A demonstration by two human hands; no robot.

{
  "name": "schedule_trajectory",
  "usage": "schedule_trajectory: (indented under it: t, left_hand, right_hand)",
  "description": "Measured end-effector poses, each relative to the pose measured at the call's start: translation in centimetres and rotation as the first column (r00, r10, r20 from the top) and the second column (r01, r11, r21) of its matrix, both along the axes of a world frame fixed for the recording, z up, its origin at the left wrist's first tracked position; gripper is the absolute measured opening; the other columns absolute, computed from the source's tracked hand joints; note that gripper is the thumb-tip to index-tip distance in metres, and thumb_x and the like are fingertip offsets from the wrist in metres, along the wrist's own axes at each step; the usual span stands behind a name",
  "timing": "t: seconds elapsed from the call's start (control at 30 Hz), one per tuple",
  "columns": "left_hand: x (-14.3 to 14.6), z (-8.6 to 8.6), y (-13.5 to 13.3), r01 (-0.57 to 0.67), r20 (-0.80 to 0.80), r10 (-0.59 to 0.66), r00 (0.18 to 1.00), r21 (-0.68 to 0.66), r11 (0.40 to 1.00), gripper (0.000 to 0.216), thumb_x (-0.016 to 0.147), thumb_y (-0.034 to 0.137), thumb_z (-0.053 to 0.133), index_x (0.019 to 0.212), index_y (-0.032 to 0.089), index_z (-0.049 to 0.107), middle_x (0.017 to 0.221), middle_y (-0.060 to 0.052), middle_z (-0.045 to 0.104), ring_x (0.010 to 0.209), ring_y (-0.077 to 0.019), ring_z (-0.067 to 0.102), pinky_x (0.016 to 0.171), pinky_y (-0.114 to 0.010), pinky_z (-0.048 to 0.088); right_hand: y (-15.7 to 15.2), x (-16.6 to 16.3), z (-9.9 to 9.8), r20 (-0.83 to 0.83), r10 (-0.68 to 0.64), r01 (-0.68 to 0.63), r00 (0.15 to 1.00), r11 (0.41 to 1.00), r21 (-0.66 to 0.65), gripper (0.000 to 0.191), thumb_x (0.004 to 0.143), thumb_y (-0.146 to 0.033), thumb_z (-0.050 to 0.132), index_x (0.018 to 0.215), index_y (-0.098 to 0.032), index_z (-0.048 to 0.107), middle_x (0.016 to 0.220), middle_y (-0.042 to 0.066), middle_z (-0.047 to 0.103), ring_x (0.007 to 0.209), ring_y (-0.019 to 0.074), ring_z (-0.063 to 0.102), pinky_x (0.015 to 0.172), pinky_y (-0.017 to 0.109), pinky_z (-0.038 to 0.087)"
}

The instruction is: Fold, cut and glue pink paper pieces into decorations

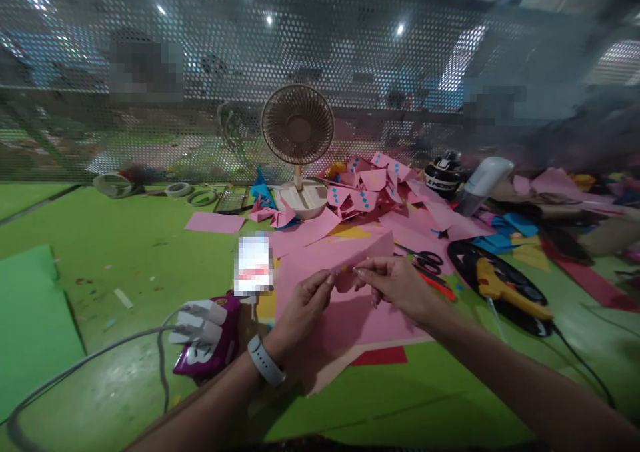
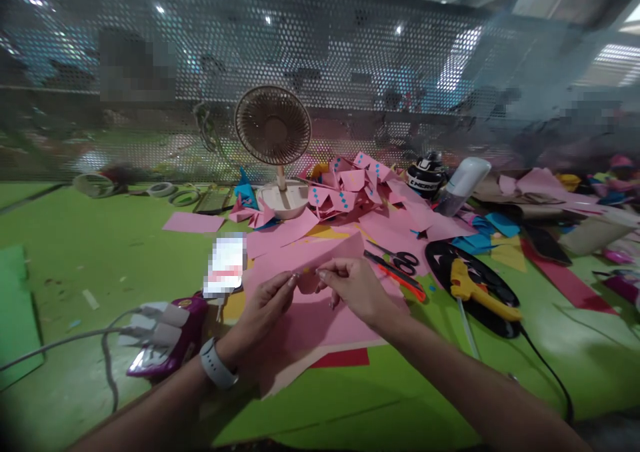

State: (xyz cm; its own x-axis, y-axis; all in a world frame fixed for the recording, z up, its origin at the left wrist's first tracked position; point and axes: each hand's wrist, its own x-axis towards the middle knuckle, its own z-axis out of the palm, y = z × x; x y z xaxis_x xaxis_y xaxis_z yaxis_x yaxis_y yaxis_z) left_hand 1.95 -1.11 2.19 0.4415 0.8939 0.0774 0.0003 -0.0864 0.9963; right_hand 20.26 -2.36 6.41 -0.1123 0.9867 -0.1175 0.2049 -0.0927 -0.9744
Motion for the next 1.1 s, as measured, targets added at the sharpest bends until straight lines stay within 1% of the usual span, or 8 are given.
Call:
schedule_trajectory:
  t: [0.07, 0.17, 0.23, 0.43, 0.57, 0.8, 0.97, 1.1]
  left_hand:
    - [0.0, 0.4, -0.1, -0.016, -0.037, 0.018, 0.999, 0.049, 0.999, 0.026, 0.09, 0.04, 0.046, 0.083, 0.017, 0.057, 0.061, 0.003, 0.039, 0.055, -0.011, 0.03, 0.05, -0.022, 0.027]
    - [0.1, 1.0, -0.3, -0.032, -0.06, 0.039, 0.997, 0.115, 0.993, 0.025, 0.09, 0.037, 0.046, 0.084, 0.017, 0.06, 0.073, -0.001, 0.053, 0.065, -0.0138, 0.042, 0.058, -0.024, 0.034]
    - [0.1, 1.1, -0.4, -0.041, -0.064, 0.05, 0.997, 0.139, 0.989, 0.025, 0.091, 0.035, 0.045, 0.087, 0.017, 0.061, 0.079, -0.002, 0.057, 0.07, -0.0149, 0.046, 0.062, -0.024, 0.037]
    - [0.0, 0.5, -0.4, -0.058, -0.073, 0.072, 0.995, 0.173, 0.983, 0.026, 0.092, 0.035, 0.045, 0.096, 0.016, 0.063, 0.077, -0.002, 0.058, 0.072, -0.0149, 0.049, 0.064, -0.024, 0.04]
    - [-0.1, 0.2, -0.4, -0.056, -0.083, 0.074, 0.994, 0.196, 0.979, 0.027, 0.092, 0.035, 0.046, 0.1, 0.017, 0.065, 0.071, -0.001, 0.058, 0.073, -0.0162, 0.052, 0.067, -0.025, 0.043]
    - [0.1, 0.5, -0.5, -0.073, -0.046, 0.083, 0.995, 0.197, 0.978, 0.028, 0.09, 0.034, 0.049, 0.105, 0.018, 0.066, 0.082, -0.004, 0.065, 0.075, -0.0167, 0.054, 0.069, -0.026, 0.044]
    - [0.2, 0.8, -0.6, -0.093, -0.005, 0.095, 0.995, 0.153, 0.984, 0.028, 0.089, 0.034, 0.051, 0.103, 0.018, 0.068, 0.068, -0.002, 0.062, 0.074, -0.0181, 0.055, 0.068, -0.026, 0.045]
    - [0.2, 0.7, -0.7, -0.095, -0.023, 0.101, 0.995, 0.172, 0.98, 0.026, 0.09, 0.034, 0.05, 0.101, 0.018, 0.067, 0.076, -0.003, 0.064, 0.077, -0.0178, 0.056, 0.07, -0.026, 0.045]
  right_hand:
    - [0.0, -0.2, 0.0, 0.003, -0.01, 0.01, 1.0, 1.0, 0.018, 0.027, 0.077, -0.042, 0.062, 0.077, -0.015, 0.066, 0.071, 0.002, 0.067, 0.04, 0.0048, 0.047, 0.038, 0.019, 0.039]
    - [-0.2, -0.6, 0.0, -0.011, -0.047, 0.047, 0.999, 0.998, 0.031, 0.027, 0.077, -0.042, 0.063, 0.076, -0.015, 0.067, 0.068, 0.001, 0.065, 0.039, 0.0046, 0.046, 0.036, 0.018, 0.036]
    - [-0.3, -0.8, 0.0, -0.042, -0.064, 0.066, 0.997, 0.997, 0.03, 0.026, 0.077, -0.04, 0.063, 0.079, -0.015, 0.067, 0.068, 0.001, 0.065, 0.039, 0.0042, 0.045, 0.036, 0.018, 0.034]
    - [-0.3, -1.3, 0.1, -0.082, -0.116, 0.118, 0.99, 0.993, 0.023, 0.026, 0.076, -0.039, 0.063, 0.076, -0.014, 0.068, 0.064, 0.0, 0.065, 0.039, 0.0043, 0.043, 0.037, 0.018, 0.033]
    - [-0.4, -1.5, 0.0, -0.12, -0.108, 0.113, 0.987, 0.993, 0.032, 0.025, 0.076, -0.038, 0.062, 0.077, -0.014, 0.069, 0.069, 0.002, 0.068, 0.039, 0.004, 0.043, 0.038, 0.018, 0.033]
    - [-0.5, -1.8, -0.3, -0.257, -0.121, 0.127, 0.959, 0.992, 0.006, 0.023, 0.074, -0.036, 0.065, 0.077, -0.014, 0.069, 0.074, 0.004, 0.07, 0.039, 0.0028, 0.041, 0.039, 0.018, 0.034]
    - [-0.5, -1.7, -0.4, -0.233, -0.133, 0.147, 0.963, 0.988, 0.04, 0.023, 0.075, -0.035, 0.064, 0.079, -0.013, 0.07, 0.071, 0.004, 0.07, 0.039, 0.0035, 0.042, 0.039, 0.018, 0.034]
    - [-0.6, -1.6, -0.5, -0.232, -0.148, 0.168, 0.961, 0.983, 0.068, 0.022, 0.076, -0.035, 0.063, 0.082, -0.014, 0.071, 0.07, 0.003, 0.069, 0.039, 0.0038, 0.042, 0.04, 0.019, 0.035]
